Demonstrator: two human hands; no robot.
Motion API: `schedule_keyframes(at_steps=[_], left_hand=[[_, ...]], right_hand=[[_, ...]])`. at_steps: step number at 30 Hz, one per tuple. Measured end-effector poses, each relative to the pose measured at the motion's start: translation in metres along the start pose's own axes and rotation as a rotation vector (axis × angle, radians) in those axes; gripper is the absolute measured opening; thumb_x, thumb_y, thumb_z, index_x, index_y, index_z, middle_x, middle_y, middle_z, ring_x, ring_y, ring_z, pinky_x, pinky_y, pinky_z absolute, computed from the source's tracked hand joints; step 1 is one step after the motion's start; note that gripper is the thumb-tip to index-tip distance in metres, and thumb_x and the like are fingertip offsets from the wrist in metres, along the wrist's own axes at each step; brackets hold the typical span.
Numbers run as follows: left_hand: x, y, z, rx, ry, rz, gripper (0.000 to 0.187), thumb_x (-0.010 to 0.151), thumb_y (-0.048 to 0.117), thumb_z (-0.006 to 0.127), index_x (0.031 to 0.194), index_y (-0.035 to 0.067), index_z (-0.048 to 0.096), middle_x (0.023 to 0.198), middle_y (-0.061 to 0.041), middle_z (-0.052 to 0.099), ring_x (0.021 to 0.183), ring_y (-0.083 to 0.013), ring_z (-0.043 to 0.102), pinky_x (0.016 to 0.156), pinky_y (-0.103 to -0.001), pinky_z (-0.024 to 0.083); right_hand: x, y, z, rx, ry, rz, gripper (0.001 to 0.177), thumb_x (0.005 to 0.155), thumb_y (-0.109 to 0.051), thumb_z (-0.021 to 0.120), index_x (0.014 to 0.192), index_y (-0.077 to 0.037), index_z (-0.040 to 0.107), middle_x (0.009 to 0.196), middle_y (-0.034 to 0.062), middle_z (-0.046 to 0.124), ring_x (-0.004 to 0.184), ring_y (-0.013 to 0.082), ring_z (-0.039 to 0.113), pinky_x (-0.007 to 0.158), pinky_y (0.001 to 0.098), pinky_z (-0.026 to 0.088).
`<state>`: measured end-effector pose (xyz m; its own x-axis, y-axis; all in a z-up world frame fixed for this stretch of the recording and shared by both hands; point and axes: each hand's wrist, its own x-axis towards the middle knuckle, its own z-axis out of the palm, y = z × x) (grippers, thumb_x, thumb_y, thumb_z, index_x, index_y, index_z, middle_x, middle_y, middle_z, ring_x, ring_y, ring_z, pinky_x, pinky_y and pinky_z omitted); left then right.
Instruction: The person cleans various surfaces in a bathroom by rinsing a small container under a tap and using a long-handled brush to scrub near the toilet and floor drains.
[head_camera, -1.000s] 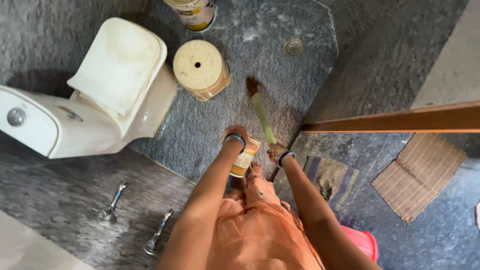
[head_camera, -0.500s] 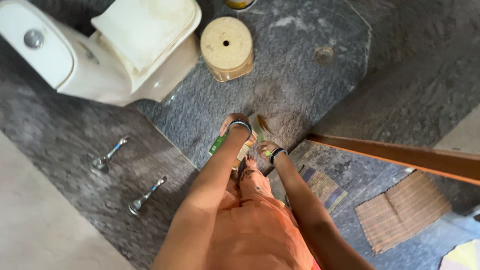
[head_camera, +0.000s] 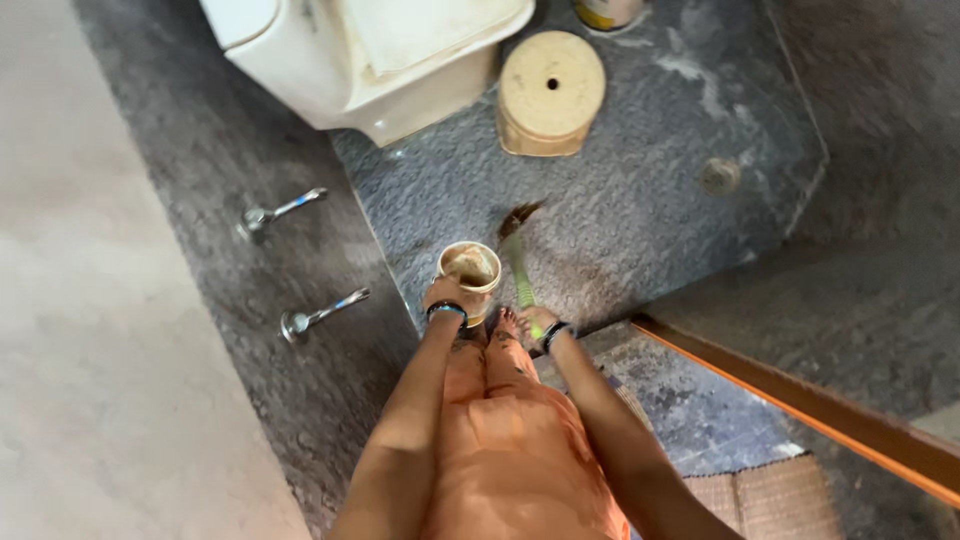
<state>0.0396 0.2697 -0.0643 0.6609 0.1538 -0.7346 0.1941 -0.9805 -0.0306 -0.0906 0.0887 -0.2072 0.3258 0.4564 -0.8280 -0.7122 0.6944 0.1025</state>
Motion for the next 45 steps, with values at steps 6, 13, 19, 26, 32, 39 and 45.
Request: schedule_keyframes(at_steps=[6,13,19,26,32,39,45], left_hand=[[0.013,-0.088,0.054,-0.454,0.088,-0.202,0.074,0.059,0.066,0.085,0.112,0.015,0.08,0.117,-0.017,0.075,0.111,-0.0309,0.07,0.097,-0.043,0.054],[0.019,-0.144,0.055,-0.786,0.037,-0.429,0.078,0.059,0.065,0.087,0.105,0.003,0.081,0.106,-0.018,0.078,0.101,-0.0286,0.075,0.091,-0.039,0.056],[0.014,-0.177,0.055,-1.146,0.135,-0.448,0.071,0.052,0.054,0.083,0.099,0.002,0.078,0.099,-0.018,0.082,0.093,-0.0305,0.081,0.083,-0.043,0.062],[0.007,-0.208,0.047,-1.049,0.183,-0.521,0.052,0.068,0.043,0.081,0.103,0.004,0.08,0.105,-0.02,0.078,0.099,-0.032,0.074,0.086,-0.042,0.057],[-0.001,-0.219,0.04,-1.127,0.248,-0.314,0.062,0.057,0.042,0.091,0.102,0.002,0.076,0.103,-0.015,0.079,0.096,-0.0248,0.077,0.085,-0.037,0.06],[0.004,-0.23,0.045,-1.213,0.304,-0.293,0.062,0.055,0.044,0.094,0.097,0.002,0.078,0.098,-0.013,0.08,0.091,-0.0232,0.078,0.083,-0.036,0.061],[-0.01,-0.222,0.038,-1.171,0.433,-0.262,0.069,0.052,0.056,0.088,0.098,0.005,0.079,0.097,-0.014,0.08,0.09,-0.0242,0.078,0.081,-0.039,0.06]], right_hand=[[0.012,-0.024,0.028,-0.29,0.143,0.097,0.007,0.091,-0.014,0.062,0.091,-0.013,0.055,0.071,0.0001,0.059,0.052,0.0085,0.052,0.047,0.0253,0.046],[0.032,0.03,0.177,-0.158,0.02,0.006,0.011,0.093,-0.021,0.061,0.092,-0.011,0.058,0.074,0.0023,0.062,0.065,0.0163,0.062,0.057,0.0292,0.053],[0.05,0.058,0.277,-0.142,-0.075,0.064,0.028,0.092,-0.013,0.05,0.11,0.009,0.052,0.11,0.0273,0.072,0.101,0.0341,0.074,0.095,0.0404,0.062],[0.066,0.098,0.353,-0.268,-0.153,0.144,0.038,0.088,-0.017,0.054,0.115,0.009,0.046,0.125,0.0382,0.057,0.121,0.0483,0.06,0.107,0.0562,0.051],[0.077,0.114,0.411,-0.359,0.053,0.204,0.046,0.086,-0.023,0.065,0.117,0.006,0.046,0.123,0.0347,0.051,0.117,0.0494,0.057,0.106,0.0666,0.049],[0.106,0.112,0.389,-0.714,0.046,0.123,0.038,0.081,-0.027,0.069,0.109,-0.004,0.056,0.1,0.0158,0.061,0.087,0.0339,0.063,0.075,0.0506,0.053],[0.112,0.106,0.384,-0.58,0.007,0.158,0.03,0.087,-0.015,0.064,0.11,0.003,0.053,0.096,0.018,0.062,0.081,0.0335,0.067,0.078,0.0521,0.061]])
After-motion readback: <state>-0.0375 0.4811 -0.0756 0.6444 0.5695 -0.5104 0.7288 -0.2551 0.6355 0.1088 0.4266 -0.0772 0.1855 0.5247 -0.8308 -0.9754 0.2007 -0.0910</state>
